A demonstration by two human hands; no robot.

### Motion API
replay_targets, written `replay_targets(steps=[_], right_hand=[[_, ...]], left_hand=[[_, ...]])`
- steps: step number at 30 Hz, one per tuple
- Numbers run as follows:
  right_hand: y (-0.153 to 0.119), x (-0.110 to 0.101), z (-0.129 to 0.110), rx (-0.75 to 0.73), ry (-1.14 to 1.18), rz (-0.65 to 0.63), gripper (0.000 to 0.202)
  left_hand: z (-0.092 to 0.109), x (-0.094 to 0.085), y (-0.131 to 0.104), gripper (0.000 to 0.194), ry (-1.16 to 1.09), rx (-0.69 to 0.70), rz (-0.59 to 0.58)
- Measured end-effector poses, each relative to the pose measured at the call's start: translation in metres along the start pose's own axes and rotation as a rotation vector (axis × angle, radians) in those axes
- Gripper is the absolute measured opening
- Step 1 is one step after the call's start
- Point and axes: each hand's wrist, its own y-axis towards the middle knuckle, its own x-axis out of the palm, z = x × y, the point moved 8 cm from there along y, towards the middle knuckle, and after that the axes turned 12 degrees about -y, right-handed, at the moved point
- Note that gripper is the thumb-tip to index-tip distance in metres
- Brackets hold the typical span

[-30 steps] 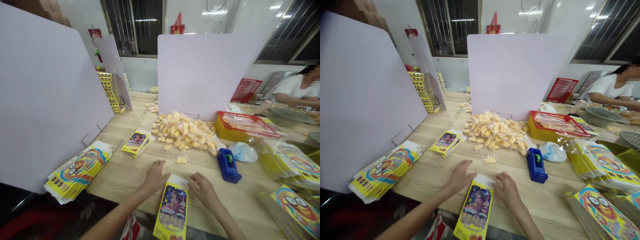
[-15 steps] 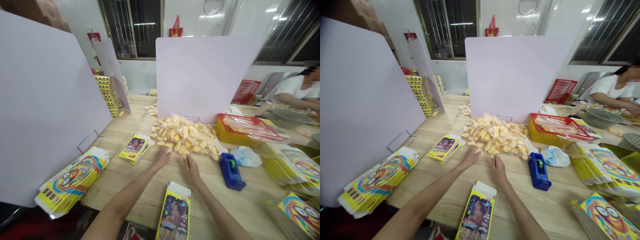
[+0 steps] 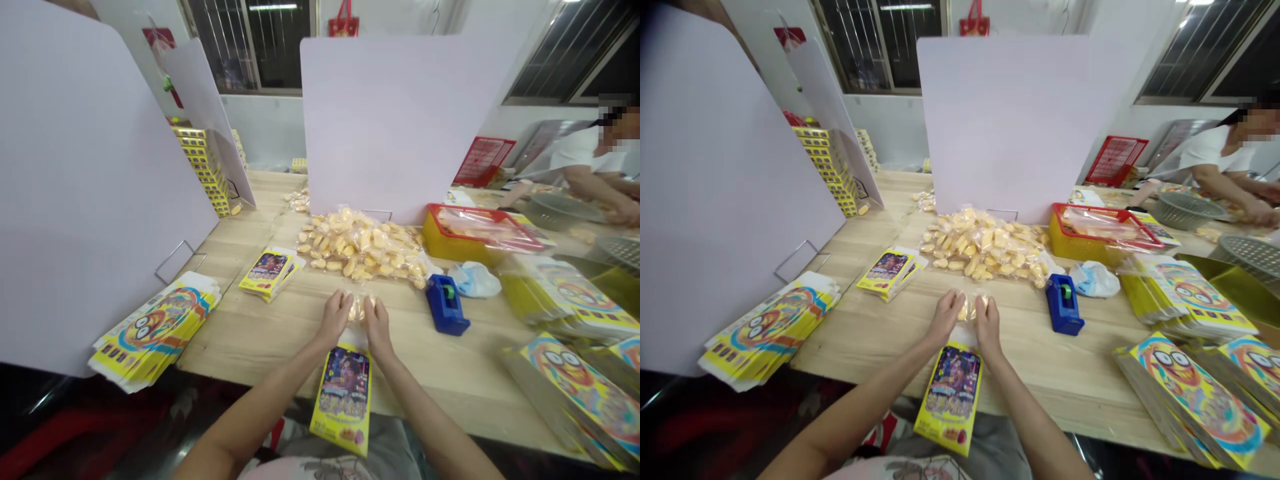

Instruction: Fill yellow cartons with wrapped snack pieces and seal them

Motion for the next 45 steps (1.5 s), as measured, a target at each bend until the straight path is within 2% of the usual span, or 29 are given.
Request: replay_targets(steps=[3, 5, 7, 11, 15, 18, 20, 22, 28, 32, 35, 40, 43, 44, 45], right_hand=[[0.003, -0.02, 0.014, 0.142, 0.218, 0.058, 0.03], [0.002, -0.028, 0.024, 0.218, 0.278, 0.073, 0.031], [-0.004, -0.03, 0.033, 0.265, 0.299, 0.064, 0.032], [-0.024, -0.025, 0.049, 0.265, 0.268, 0.005, 0.032], [-0.039, -0.026, 0.046, 0.092, 0.01, -0.083, 0.029], [-0.045, -0.022, 0.034, -0.086, -0.272, -0.23, 0.035], [-0.046, -0.017, 0.028, -0.183, -0.432, -0.303, 0.018], [-0.044, -0.013, 0.024, -0.262, -0.532, -0.321, 0.008], [-0.031, -0.002, 0.027, -0.276, -0.661, -0.32, 0.02], [-0.03, -0.001, 0.022, -0.327, -0.746, -0.328, 0.013], [-0.036, 0.003, 0.025, -0.34, -0.775, -0.403, 0.009], [-0.048, 0.022, 0.042, -0.453, -0.88, -0.517, 0.022], [-0.049, 0.031, 0.05, -0.482, -0.966, -0.563, 0.025], [-0.046, 0.03, 0.047, -0.501, -0.97, -0.549, 0.024], [-0.041, 0.027, 0.039, -0.526, -0.958, -0.514, 0.021]], left_hand=[[-0.008, -0.011, 0.006, 0.024, -0.096, -0.072, 0.023], [-0.018, -0.016, 0.011, 0.02, -0.111, -0.118, 0.018], [-0.029, -0.017, 0.012, 0.017, -0.114, -0.154, -0.013], [-0.043, -0.02, 0.004, 0.027, -0.084, -0.195, -0.084], [-0.041, -0.021, -0.012, 0.04, 0.066, -0.18, -0.243], [-0.037, -0.018, -0.023, 0.039, 0.253, -0.13, -0.387], [-0.037, -0.022, -0.025, 0.029, 0.335, -0.097, -0.389], [-0.039, -0.028, -0.024, 0.02, 0.393, -0.051, -0.357], [-0.04, -0.03, -0.023, 0.01, 0.483, 0.045, -0.277], [-0.043, -0.032, -0.031, 0.009, 0.504, -0.002, -0.208], [-0.049, -0.035, -0.041, 0.01, 0.627, -0.036, -0.255], [-0.05, -0.044, -0.043, 0.009, 0.823, -0.051, -0.397], [-0.045, -0.041, -0.038, 0.007, 0.831, -0.101, -0.49], [-0.041, -0.04, -0.036, 0.006, 0.814, -0.102, -0.483], [-0.037, -0.039, -0.034, 0.013, 0.788, -0.091, -0.48]])
